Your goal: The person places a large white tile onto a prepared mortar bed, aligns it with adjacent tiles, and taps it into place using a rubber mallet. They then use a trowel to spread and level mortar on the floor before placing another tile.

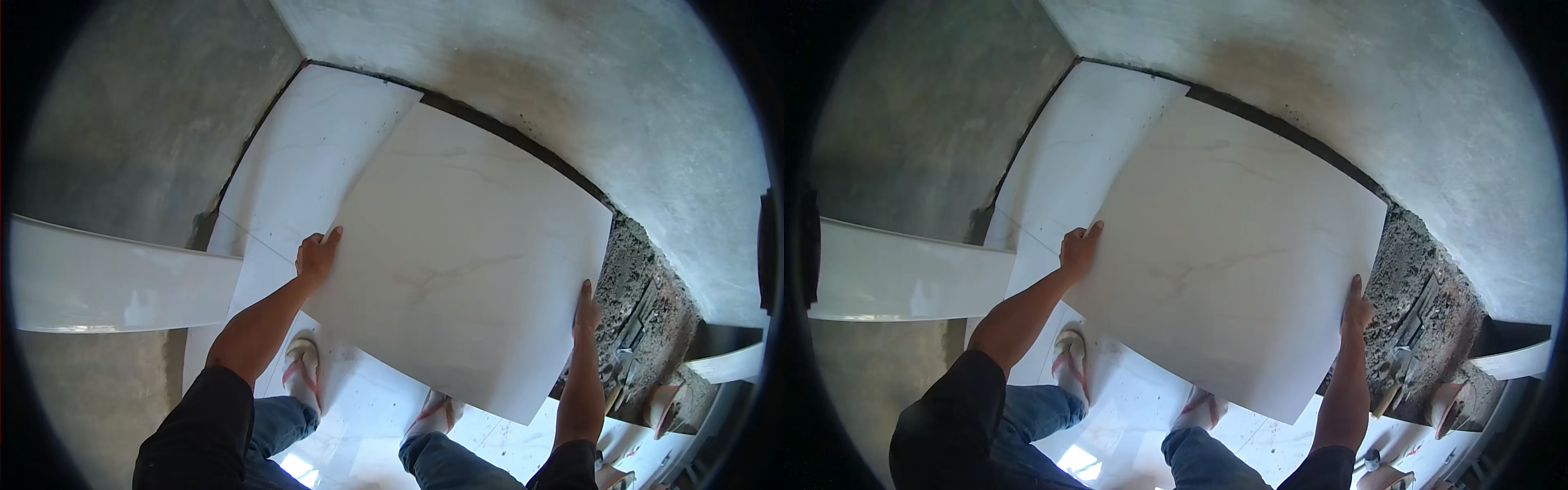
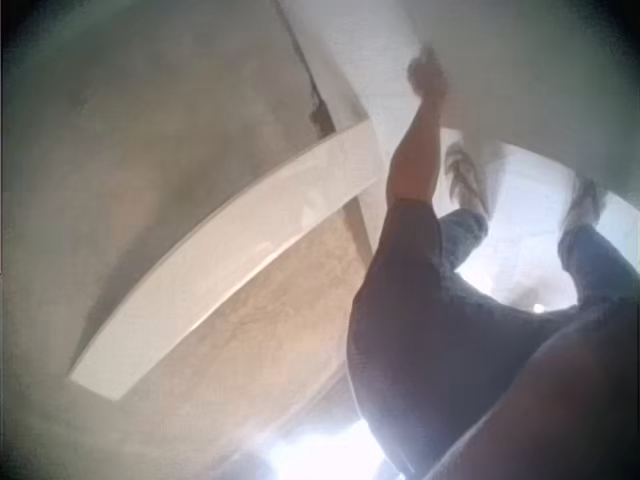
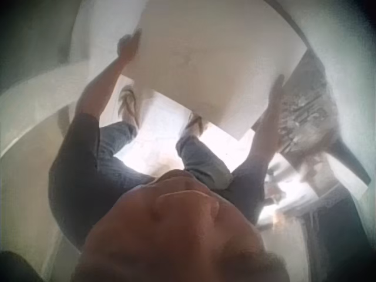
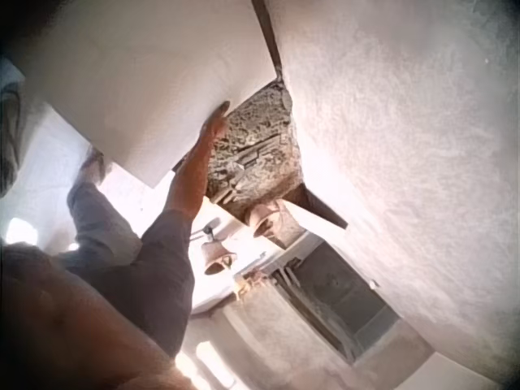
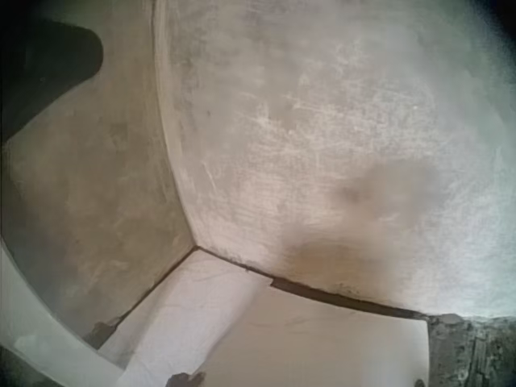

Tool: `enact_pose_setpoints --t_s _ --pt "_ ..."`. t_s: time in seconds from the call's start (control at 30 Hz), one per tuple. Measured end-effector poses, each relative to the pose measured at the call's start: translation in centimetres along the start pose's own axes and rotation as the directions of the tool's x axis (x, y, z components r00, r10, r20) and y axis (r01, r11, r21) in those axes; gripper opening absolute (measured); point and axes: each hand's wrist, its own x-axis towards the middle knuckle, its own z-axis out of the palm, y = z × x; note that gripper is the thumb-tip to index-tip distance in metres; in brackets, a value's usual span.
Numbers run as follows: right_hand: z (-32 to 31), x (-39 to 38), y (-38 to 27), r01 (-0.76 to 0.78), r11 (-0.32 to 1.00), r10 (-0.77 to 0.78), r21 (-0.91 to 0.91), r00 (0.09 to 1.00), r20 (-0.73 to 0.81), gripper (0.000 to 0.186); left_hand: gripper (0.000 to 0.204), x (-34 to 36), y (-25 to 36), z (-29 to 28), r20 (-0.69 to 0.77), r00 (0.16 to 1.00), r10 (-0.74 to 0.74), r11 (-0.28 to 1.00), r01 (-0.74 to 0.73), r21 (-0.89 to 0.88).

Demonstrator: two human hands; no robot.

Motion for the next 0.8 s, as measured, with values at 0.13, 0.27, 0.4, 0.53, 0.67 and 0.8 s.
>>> enact_pose_setpoints --t_s 0.13,0.27,0.4,0.53,0.67,0.8 --pt "3.2 3.3 0.1 -0.008 1.000 0.008 0.001 1.000 -0.024 0.090 0.071 2.6 1.0 1.4 -0.039 0.998 0.048 0.998 -0.049 -0.028" --pt "3.8 4.5 -0.1 -0.001 0.995 -0.009 -0.103 0.996 -0.094 0.092 0.075 4.7 1.5 3.0 -0.029 0.999 0.045 0.999 -0.044 0.026" --pt "4.3 5.0 -0.8 0.014 0.998 -0.017 -0.057 0.999 -0.046 0.092 0.075 7.0 1.3 4.4 -0.083 0.992 0.091 0.996 -0.091 0.005" --pt "5.0 6.5 -0.7 0.002 0.997 -0.008 -0.072 0.997 -0.075 0.092 0.070 7.9 0.9 6.0 -0.204 0.967 0.151 0.989 -0.147 0.032" --pt "5.3 7.4 -0.1 0.006 0.996 -0.011 -0.089 0.998 -0.054 0.094 0.072 8.1 0.9 6.0 -0.128 0.984 0.122 0.993 -0.121 0.013" --pt "5.7 7.8 -0.1 0.048 0.991 -0.056 -0.124 0.997 -0.061 0.093 0.069 7.6 0.5 6.1 -0.164 0.952 0.260 0.962 -0.270 -0.046"
